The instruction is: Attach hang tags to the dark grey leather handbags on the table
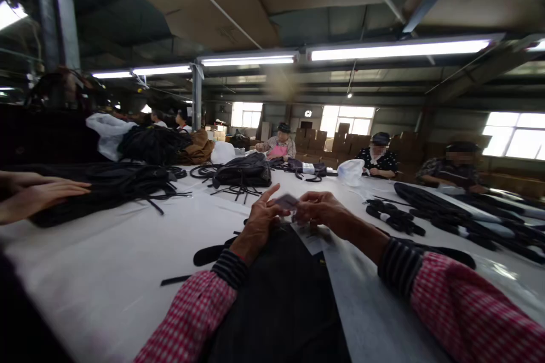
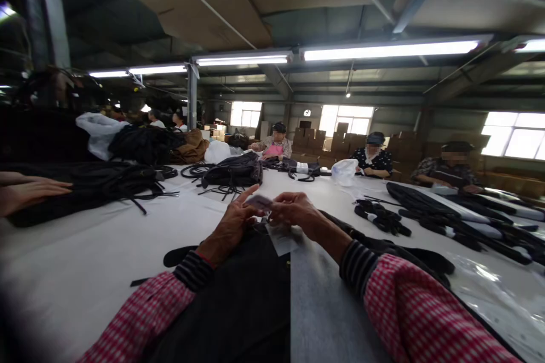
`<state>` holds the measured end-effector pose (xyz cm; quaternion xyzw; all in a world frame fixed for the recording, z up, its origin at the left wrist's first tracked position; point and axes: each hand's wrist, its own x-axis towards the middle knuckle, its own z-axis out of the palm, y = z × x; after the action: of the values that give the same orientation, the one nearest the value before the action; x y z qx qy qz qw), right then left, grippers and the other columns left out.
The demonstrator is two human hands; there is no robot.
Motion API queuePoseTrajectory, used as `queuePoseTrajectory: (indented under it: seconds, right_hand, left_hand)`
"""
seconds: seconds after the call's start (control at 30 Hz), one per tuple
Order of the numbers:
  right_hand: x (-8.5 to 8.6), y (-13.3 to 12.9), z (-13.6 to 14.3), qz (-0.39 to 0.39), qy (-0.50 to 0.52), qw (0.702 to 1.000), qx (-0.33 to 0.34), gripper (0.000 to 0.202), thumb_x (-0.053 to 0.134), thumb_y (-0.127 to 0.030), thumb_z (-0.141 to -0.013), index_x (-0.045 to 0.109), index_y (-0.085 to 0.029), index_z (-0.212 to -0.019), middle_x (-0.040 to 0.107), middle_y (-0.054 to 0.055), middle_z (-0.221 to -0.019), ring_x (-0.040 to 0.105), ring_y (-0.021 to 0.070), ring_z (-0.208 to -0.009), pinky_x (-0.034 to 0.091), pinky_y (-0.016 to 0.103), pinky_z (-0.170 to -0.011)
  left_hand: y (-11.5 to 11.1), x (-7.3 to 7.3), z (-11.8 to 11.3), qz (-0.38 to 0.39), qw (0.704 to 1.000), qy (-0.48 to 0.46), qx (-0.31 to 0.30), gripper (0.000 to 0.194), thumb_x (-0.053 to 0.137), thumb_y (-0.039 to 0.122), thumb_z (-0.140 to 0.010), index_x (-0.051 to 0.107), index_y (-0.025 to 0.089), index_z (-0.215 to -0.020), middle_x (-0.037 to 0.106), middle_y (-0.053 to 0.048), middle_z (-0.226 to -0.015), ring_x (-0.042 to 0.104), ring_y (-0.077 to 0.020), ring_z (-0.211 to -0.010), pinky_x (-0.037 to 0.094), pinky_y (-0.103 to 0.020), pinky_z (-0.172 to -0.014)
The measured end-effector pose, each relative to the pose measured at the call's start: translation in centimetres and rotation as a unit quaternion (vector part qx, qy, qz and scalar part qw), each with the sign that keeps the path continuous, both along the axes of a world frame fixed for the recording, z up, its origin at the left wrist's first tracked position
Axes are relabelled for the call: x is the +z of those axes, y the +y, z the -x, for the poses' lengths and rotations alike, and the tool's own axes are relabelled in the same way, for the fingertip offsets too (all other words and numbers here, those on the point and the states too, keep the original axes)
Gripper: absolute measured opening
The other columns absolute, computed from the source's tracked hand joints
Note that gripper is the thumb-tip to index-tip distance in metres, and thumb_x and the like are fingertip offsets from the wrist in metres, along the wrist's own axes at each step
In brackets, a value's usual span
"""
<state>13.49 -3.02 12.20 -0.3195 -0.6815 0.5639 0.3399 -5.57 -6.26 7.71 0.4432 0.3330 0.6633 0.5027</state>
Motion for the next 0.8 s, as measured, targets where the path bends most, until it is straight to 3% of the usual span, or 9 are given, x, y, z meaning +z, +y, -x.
queuePoseTrajectory:
  seconds: [0.07, 0.17, 0.3, 0.4, 0.53, 0.63, 0.8]
  right_hand:
    - [0.1, 0.0, 0.2, -0.018, -0.030, 0.999, -0.038, 0.032, 0.079, -0.044, -0.079, 0.066, -0.015, -0.085, 0.073, 0.006, -0.070, 0.065, 0.0130, -0.052, 0.034, 0.017, -0.039]
    - [0.4, 0.3, -0.1, -0.043, -0.089, 0.994, -0.039, 0.032, 0.075, -0.046, -0.082, 0.063, -0.016, -0.082, 0.071, 0.004, -0.064, 0.062, 0.0113, -0.045, 0.029, 0.016, -0.036]
    - [1.0, 0.7, -0.3, -0.068, -0.179, 0.982, -0.008, 0.023, 0.068, -0.037, -0.086, 0.062, -0.016, -0.079, 0.068, 0.002, -0.057, 0.057, 0.0103, -0.039, 0.026, 0.017, -0.034]
    - [1.4, 0.9, -0.1, -0.083, -0.212, 0.974, -0.003, 0.021, 0.066, -0.031, -0.085, 0.060, -0.016, -0.072, 0.065, 0.002, -0.052, 0.053, 0.0092, -0.037, 0.024, 0.017, -0.034]
    - [1.5, 1.0, -0.1, -0.064, -0.222, 0.973, -0.017, 0.020, 0.067, -0.032, -0.084, 0.062, -0.016, -0.074, 0.065, 0.002, -0.053, 0.052, 0.0090, -0.037, 0.025, 0.019, -0.036]
    - [1.3, 1.0, -0.4, -0.053, -0.226, 0.972, -0.026, 0.020, 0.069, -0.035, -0.082, 0.065, -0.016, -0.078, 0.065, 0.001, -0.055, 0.051, 0.0087, -0.038, 0.027, 0.019, -0.037]
    - [1.2, 1.1, 0.0, -0.090, -0.237, 0.967, -0.030, 0.020, 0.068, -0.034, -0.079, 0.063, -0.017, -0.070, 0.062, 0.001, -0.053, 0.051, 0.0110, -0.041, 0.026, 0.022, -0.038]
  left_hand:
    - [0.0, 0.0, 0.0, 0.001, 1.000, -0.018, 0.000, 0.078, 0.075, 0.009, -0.071, 0.052, 0.018, -0.145, 0.070, -0.003, -0.089, 0.064, -0.0083, -0.063, 0.035, -0.013, -0.044]
    - [0.1, 0.0, 0.0, 0.016, 0.999, -0.050, -0.001, 0.072, 0.078, 0.019, -0.078, 0.051, 0.016, -0.145, 0.070, -0.005, -0.092, 0.064, -0.0086, -0.064, 0.032, -0.013, -0.042]
    - [0.3, -0.1, -0.1, 0.021, 0.998, -0.059, 0.014, 0.066, 0.078, 0.023, -0.082, 0.054, 0.019, -0.143, 0.071, -0.008, -0.102, 0.065, -0.0086, -0.067, 0.029, -0.013, -0.040]
    - [0.4, -0.3, -0.1, 0.027, 0.997, -0.058, 0.036, 0.062, 0.081, 0.024, -0.081, 0.059, 0.021, -0.139, 0.072, -0.008, -0.105, 0.065, -0.0096, -0.072, 0.035, -0.013, -0.044]
    - [0.4, -0.3, -0.1, 0.021, 0.996, -0.080, 0.021, 0.072, 0.082, 0.025, -0.079, 0.053, 0.024, -0.145, 0.072, -0.010, -0.115, 0.069, -0.0129, -0.080, 0.046, -0.016, -0.052]
    - [0.4, -0.3, -0.1, -0.006, 0.997, -0.077, -0.010, 0.081, 0.084, 0.028, -0.078, 0.047, 0.025, -0.150, 0.071, -0.013, -0.123, 0.071, -0.0163, -0.086, 0.040, -0.014, -0.046]
    - [0.4, -0.3, 0.0, -0.024, 0.997, -0.074, -0.009, 0.081, 0.080, 0.014, -0.074, 0.049, 0.024, -0.148, 0.069, -0.012, -0.125, 0.065, -0.0086, -0.073, 0.033, -0.011, -0.042]
